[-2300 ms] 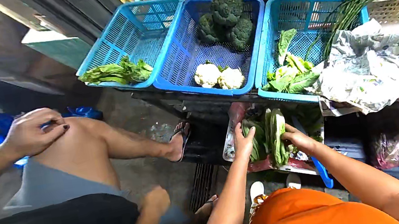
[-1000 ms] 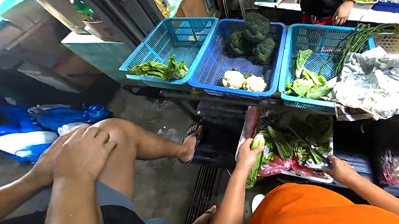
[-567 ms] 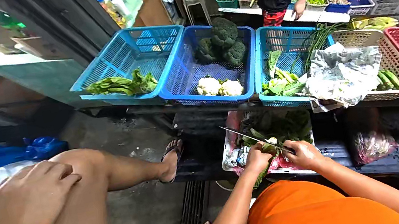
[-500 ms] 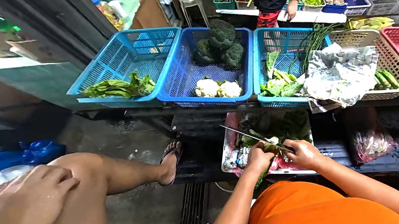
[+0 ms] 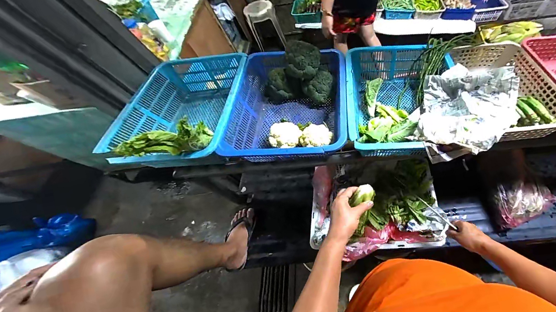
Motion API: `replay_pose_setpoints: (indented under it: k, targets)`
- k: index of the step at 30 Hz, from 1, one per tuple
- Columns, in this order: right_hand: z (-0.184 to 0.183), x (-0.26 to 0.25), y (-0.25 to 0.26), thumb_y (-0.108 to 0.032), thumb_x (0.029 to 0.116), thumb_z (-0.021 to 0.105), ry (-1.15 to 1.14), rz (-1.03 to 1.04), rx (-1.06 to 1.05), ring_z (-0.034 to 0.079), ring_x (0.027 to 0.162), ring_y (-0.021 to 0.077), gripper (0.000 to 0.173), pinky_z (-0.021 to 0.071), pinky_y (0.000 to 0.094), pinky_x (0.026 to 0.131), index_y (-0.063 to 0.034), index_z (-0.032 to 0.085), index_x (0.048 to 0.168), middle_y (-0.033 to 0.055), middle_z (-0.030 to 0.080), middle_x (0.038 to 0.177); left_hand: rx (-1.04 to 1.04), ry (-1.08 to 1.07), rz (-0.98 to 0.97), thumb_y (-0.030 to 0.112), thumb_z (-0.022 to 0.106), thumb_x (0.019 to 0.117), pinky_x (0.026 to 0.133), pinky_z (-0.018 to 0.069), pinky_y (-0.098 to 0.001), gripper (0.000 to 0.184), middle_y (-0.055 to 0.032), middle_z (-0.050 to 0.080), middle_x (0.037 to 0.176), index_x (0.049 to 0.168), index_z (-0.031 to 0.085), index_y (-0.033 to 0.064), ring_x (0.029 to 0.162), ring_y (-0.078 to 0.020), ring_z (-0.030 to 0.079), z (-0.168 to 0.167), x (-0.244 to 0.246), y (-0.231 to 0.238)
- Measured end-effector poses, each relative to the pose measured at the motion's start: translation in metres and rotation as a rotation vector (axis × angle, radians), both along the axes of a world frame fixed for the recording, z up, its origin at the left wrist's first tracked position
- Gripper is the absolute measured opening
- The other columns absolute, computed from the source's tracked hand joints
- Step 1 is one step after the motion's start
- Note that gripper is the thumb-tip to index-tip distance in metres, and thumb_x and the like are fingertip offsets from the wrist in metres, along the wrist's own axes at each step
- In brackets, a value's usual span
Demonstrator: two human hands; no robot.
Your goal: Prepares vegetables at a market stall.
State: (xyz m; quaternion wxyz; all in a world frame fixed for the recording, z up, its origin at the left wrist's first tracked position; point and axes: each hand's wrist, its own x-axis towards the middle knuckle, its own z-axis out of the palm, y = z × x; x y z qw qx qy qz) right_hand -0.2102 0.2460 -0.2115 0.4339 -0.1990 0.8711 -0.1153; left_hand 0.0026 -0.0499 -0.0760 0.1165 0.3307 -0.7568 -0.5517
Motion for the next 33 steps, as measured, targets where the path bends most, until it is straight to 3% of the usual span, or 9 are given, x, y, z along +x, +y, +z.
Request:
replay_pose_setpoints:
  k: [3,6,10,13,15,18,24,30,33]
  targets:
    - [-0.003,-0.002,-0.018,-0.043,0.0974,0.068,0.02,-0.058,-0.007,0.064,0.115,0.044,0.054,0.0484,0.0636,0.1,-0.0001,0.062,0.13,0.0275,0.066,0.121,0.011,0.122,0.032,0.013,0.081,0.0831,0.104,0.0503,-0.0368,0.043,-0.0167,0.063,0.127,0.121,0.068,-0.001,0.119,-0.0212,0.061,0.002,-0.008,-0.003]
    - [0.011,-0.001,-0.05,-0.037,0.0952,0.071,0.132,-0.041,-0.118,0.054,0.131,0.0461,0.063,0.0426,0.0634,0.11,0.0013,0.054,0.142,0.031,0.055,0.14,0.032,0.202,0.068,0.013,0.083,0.0801,0.102,0.053,-0.0376,0.045,-0.0149,0.066,0.123,0.12,0.066,0.0,0.115,-0.0199,0.064,0.008,-0.016,0.003]
    - [0.099,0.021,-0.107,-0.023,0.1021,0.06,0.19,0.053,-0.696,0.065,0.116,0.0288,0.036,0.052,0.0448,0.104,0.0019,0.063,0.128,0.02,0.066,0.124,-0.083,0.186,0.034,0.018,0.087,0.0766,0.103,0.0499,-0.038,0.054,-0.0176,0.062,0.126,0.12,0.063,-0.0011,0.117,-0.0232,0.06,0.021,-0.02,0.011]
    - [0.157,0.043,-0.139,-0.023,0.0973,0.066,0.207,0.182,-1.066,0.068,0.098,0.0163,0.028,0.0571,0.0329,0.09,0.0011,0.071,0.11,0.0132,0.071,0.108,-0.139,0.164,0.023,0.017,0.087,0.0754,0.098,0.0522,-0.0396,0.054,-0.0176,0.064,0.121,0.12,0.062,-0.0009,0.11,-0.0241,0.063,0.024,-0.023,0.018]
    - [0.176,0.051,-0.154,-0.029,0.0942,0.072,0.208,0.233,-1.076,0.068,0.091,0.0151,0.03,0.0576,0.0337,0.086,-0.0006,0.072,0.104,0.011,0.071,0.102,-0.156,0.176,0.031,0.005,0.081,0.0739,0.095,0.0538,-0.0399,0.05,-0.0167,0.065,0.118,0.119,0.062,-0.0006,0.107,-0.0238,0.064,0.028,-0.023,0.021]
    - [0.185,0.056,-0.167,-0.029,0.0958,0.07,0.171,0.272,-1.028,0.069,0.089,0.0141,0.028,0.0581,0.0332,0.085,-0.0013,0.071,0.102,0.0104,0.071,0.101,-0.128,0.188,0.057,0.005,0.08,0.0735,0.093,0.0548,-0.0393,0.05,-0.0138,0.067,0.112,0.119,0.059,0.0005,0.104,-0.0215,0.066,0.033,-0.019,0.018]
    - [0.181,0.062,-0.167,-0.02,0.096,0.068,-0.001,0.261,-1.102,0.066,0.083,0.0085,0.021,0.0566,0.0256,0.079,0.0,0.069,0.101,0.0072,0.07,0.094,0.248,0.292,0.03,0.007,0.084,0.0768,0.088,0.0573,-0.0336,0.054,-0.0127,0.066,0.11,0.121,0.054,-0.002,0.099,-0.0172,0.067,0.033,0.0,0.002]
    - [0.183,0.07,-0.155,-0.013,0.0962,0.063,0.058,0.321,-1.259,0.071,0.094,0.0097,0.015,0.0593,0.0286,0.087,0.0004,0.069,0.1,0.0076,0.074,0.102,0.49,0.401,0.354,0.006,0.068,0.0948,0.086,0.0589,-0.0404,0.041,-0.0179,0.064,0.119,0.132,0.051,-0.002,0.102,-0.0237,0.067,0.021,0.005,-0.01]
    - [0.196,0.07,-0.143,-0.009,0.0946,0.063,0.091,0.351,-1.398,0.071,0.092,0.0089,0.011,0.0607,0.0282,0.085,0.0011,0.067,0.097,0.0072,0.074,0.099,0.524,0.369,0.55,0.008,0.067,0.096,0.085,0.0594,-0.0459,0.044,-0.0209,0.063,0.122,0.136,0.051,-0.0001,0.104,-0.0286,0.068,0.014,0.005,-0.019]
